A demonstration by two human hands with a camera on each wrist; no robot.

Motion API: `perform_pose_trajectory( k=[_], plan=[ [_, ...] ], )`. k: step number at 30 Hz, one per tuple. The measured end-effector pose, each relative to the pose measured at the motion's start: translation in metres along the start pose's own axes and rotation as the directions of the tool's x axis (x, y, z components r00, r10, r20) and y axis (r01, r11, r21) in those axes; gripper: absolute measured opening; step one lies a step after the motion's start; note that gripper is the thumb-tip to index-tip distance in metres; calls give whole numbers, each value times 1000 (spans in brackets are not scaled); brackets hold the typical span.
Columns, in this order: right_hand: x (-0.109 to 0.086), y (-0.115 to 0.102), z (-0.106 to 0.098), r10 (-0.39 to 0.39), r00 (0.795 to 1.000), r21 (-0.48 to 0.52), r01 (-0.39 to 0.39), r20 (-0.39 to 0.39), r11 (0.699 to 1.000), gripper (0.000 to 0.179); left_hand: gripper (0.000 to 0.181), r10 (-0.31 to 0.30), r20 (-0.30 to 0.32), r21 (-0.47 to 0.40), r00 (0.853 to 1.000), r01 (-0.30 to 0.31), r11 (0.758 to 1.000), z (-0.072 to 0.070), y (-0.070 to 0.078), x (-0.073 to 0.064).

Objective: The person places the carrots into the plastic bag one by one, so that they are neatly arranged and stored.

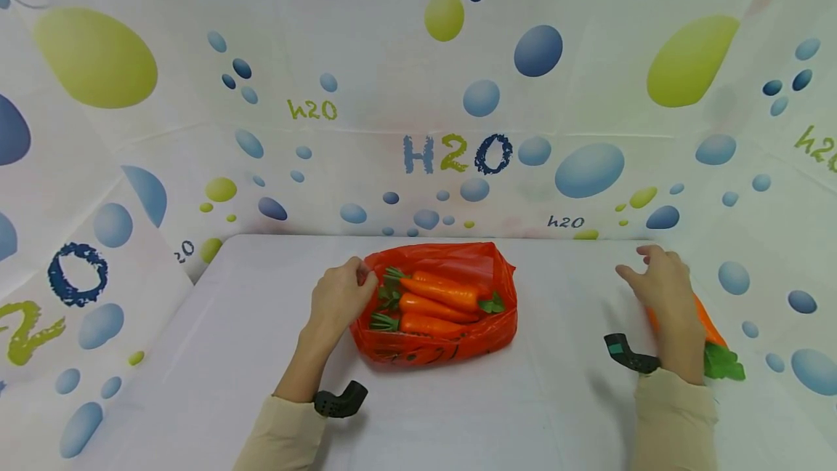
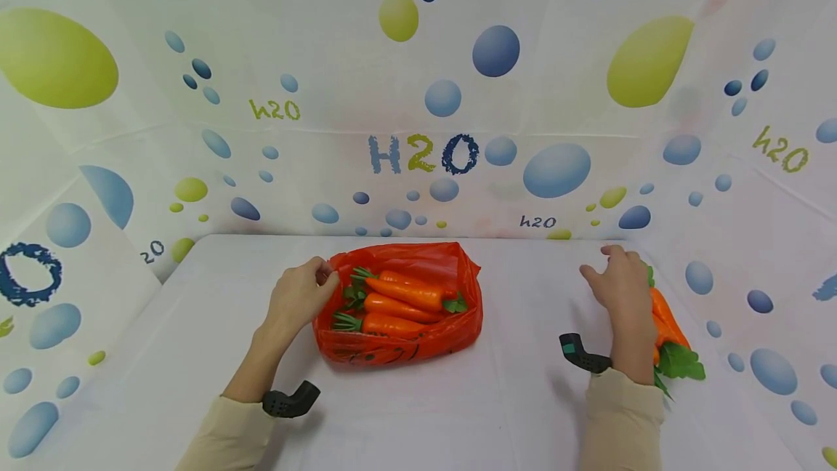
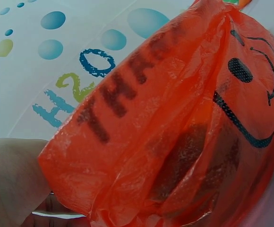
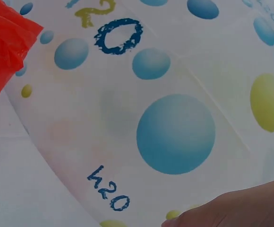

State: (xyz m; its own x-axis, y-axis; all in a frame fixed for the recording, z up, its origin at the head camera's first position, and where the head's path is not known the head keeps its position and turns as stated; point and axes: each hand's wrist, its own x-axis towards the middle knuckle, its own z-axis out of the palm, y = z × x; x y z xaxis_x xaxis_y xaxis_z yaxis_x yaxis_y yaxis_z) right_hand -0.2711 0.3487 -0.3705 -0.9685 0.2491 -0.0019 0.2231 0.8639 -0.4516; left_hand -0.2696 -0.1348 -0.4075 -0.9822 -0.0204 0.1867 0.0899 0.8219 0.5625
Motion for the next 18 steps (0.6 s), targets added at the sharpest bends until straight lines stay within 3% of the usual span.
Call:
perform_pose_trajectory(
  k=[11, 18],
  plan=[
    [6, 14, 5, 49, 997, -26, -47, 52, 999, 66, 22, -5, 8, -1, 1000, 5, 1000, -1, 1, 0],
    [8, 26, 6, 124, 985, -56, -118, 116, 991, 71, 21, -8, 6, 7, 1000, 8, 1000, -1, 2, 0]
  ],
)
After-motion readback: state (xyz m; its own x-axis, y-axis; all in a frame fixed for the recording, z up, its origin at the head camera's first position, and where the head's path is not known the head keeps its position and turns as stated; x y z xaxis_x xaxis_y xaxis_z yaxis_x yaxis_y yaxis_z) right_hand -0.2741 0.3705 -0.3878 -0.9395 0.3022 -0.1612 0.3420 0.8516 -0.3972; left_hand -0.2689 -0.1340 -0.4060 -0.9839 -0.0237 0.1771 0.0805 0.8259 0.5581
